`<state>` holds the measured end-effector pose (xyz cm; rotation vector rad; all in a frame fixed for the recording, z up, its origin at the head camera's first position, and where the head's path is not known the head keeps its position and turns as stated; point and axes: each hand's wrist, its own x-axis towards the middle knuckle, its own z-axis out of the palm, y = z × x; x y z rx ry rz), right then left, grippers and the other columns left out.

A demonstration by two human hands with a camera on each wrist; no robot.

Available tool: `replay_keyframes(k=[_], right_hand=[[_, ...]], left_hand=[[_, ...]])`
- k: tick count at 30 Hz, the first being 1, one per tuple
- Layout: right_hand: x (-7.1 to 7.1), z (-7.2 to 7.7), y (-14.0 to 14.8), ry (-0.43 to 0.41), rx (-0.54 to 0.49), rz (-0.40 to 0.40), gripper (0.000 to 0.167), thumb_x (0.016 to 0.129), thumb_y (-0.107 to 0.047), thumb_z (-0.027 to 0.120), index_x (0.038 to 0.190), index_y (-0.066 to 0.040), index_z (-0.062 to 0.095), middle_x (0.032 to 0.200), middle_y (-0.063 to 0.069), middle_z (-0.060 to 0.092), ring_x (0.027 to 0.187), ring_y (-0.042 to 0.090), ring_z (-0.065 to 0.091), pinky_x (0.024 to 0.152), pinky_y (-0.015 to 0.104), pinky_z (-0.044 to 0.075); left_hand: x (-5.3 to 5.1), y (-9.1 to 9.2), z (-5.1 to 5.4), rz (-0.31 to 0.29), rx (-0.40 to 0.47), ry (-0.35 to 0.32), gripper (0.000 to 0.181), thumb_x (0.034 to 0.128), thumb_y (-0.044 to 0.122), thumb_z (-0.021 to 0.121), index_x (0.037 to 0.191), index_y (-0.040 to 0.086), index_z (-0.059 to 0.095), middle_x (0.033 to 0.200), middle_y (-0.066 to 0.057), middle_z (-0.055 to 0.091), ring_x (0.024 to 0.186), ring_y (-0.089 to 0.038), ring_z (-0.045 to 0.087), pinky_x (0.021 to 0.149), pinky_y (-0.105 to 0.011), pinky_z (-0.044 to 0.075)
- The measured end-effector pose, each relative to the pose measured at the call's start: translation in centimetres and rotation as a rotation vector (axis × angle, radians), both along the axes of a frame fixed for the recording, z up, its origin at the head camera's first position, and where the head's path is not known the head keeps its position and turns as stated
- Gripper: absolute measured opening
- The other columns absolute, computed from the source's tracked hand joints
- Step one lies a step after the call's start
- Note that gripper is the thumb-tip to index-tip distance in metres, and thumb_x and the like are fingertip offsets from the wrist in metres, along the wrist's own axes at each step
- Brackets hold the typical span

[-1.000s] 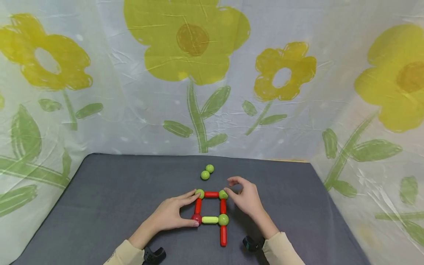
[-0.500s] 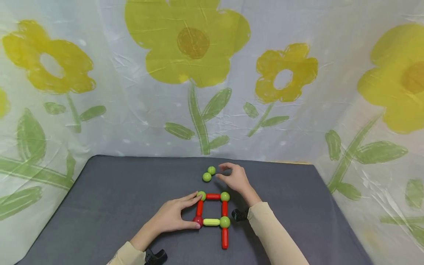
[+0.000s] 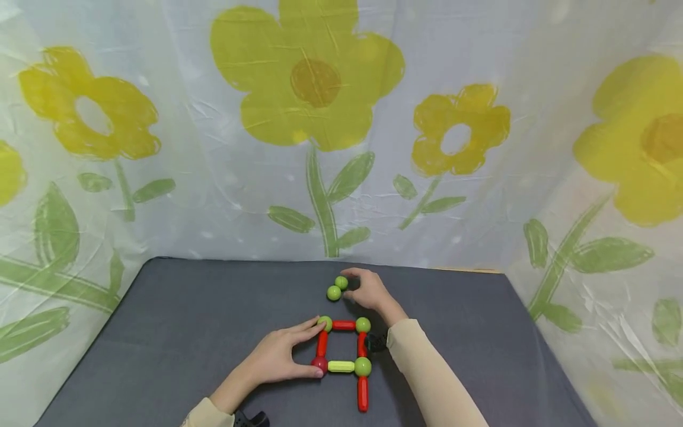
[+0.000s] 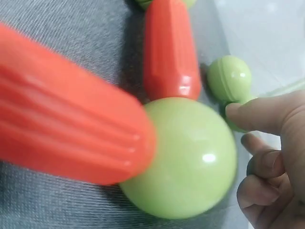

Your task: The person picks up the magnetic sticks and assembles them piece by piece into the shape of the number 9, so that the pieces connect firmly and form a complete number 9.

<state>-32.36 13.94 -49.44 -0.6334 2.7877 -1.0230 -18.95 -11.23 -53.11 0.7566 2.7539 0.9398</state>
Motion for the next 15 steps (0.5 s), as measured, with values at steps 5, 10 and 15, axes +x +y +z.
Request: replay_keyframes(k=[5, 10, 15], right_hand=[[-0.3, -0.3, -0.3, 0.036, 0.001, 0.001, 0.043, 0.093, -0.008, 0.081, 0.135, -0.007, 0.071, 0.130, 0.015, 0.072, 0.126, 0.037, 0.064, 0.108, 0.058, 0.049], [-0.4, -0.8, -0.6, 0.052, 0.008, -0.013, 0.033, 0.094, -0.015, 0.082, 0.126, -0.009, 0.074, 0.123, 0.012, 0.075, 0.122, 0.036, 0.067, 0.106, 0.056, 0.051], [-0.1, -1.1, -0.7, 0.039, 0.016, -0.035, 0.032, 0.095, -0.017, 0.082, 0.125, -0.011, 0.075, 0.121, 0.010, 0.074, 0.120, 0.034, 0.067, 0.105, 0.054, 0.052]], left_hand=[[-0.1, 0.0, 0.0, 0.009, -0.001, 0.025, 0.092, 0.0835, 0.080, 0.071, 0.161, 0.038, 0.046, 0.166, 0.003, 0.044, 0.141, -0.030, 0.058, 0.106, -0.056, 0.053], [0.1, 0.0, 0.0, 0.010, -0.001, 0.020, 0.093, 0.0830, 0.081, 0.071, 0.161, 0.038, 0.046, 0.166, 0.004, 0.044, 0.142, -0.029, 0.057, 0.106, -0.056, 0.052], [0.3, 0.0, -0.2, 0.006, -0.003, 0.016, 0.093, 0.0831, 0.081, 0.071, 0.161, 0.038, 0.045, 0.166, 0.004, 0.044, 0.142, -0.028, 0.057, 0.106, -0.056, 0.052]])
